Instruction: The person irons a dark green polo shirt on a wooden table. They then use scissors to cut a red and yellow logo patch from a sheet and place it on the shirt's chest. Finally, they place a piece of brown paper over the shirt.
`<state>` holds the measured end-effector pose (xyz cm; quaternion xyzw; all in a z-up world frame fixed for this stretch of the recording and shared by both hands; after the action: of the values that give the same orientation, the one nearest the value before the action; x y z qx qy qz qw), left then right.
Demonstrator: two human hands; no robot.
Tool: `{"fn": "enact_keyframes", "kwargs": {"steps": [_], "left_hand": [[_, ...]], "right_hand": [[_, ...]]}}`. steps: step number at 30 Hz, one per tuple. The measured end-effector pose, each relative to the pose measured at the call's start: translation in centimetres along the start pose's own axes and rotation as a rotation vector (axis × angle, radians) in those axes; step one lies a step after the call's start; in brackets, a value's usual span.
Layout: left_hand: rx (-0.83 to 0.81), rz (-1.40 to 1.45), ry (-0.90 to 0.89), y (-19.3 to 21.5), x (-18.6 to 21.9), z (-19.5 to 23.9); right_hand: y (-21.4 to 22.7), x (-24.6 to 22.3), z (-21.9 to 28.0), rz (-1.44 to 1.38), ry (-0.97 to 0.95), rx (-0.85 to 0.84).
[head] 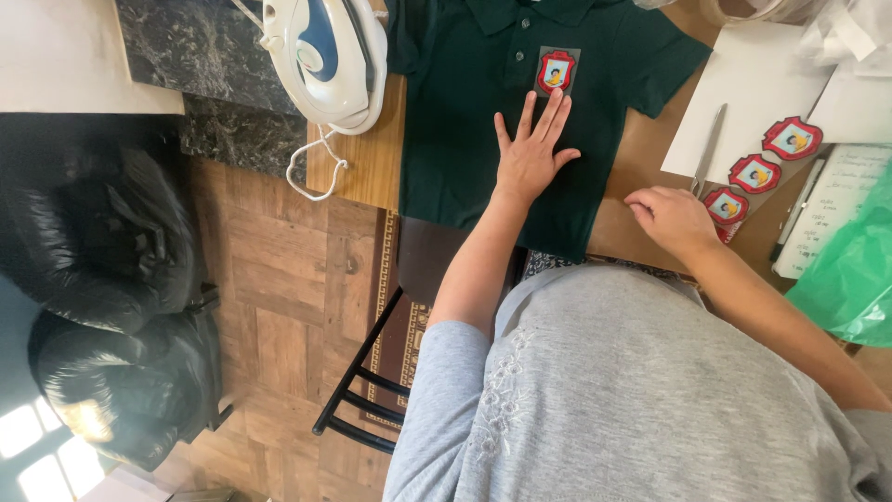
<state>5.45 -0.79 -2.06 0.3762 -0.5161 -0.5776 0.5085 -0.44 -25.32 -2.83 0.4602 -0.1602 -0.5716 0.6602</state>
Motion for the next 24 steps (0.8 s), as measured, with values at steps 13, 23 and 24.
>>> {"fn": "enact_keyframes", "kwargs": {"steps": [13,23,24], "left_hand": [[0.149,0.366,0.068,0.8,1.4,5.2],[0.220,0.571,0.410,0.3,-5.9,14.1],[0.230,0.567,0.418,0.4,-6.5,14.6]], "right_hand": [[-2.5,4.3,4.7,0.129,0.045,0.381],[1.8,1.0,5.6,-0.245,-0.206,0.101],[2.2,0.0,4.8,-0.241,-0.194,0.104]]}}
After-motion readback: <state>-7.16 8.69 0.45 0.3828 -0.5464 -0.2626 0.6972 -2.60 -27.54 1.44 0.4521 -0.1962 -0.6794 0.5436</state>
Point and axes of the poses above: each hand's wrist, its own z-axis away from the middle knuckle, its own y-axis out of the back of the hand, x = y × z, the point moved 6 cm from there along -z, towards the middle knuckle, and after that the axes turned 13 degrees about z, right-handed, at the moved point
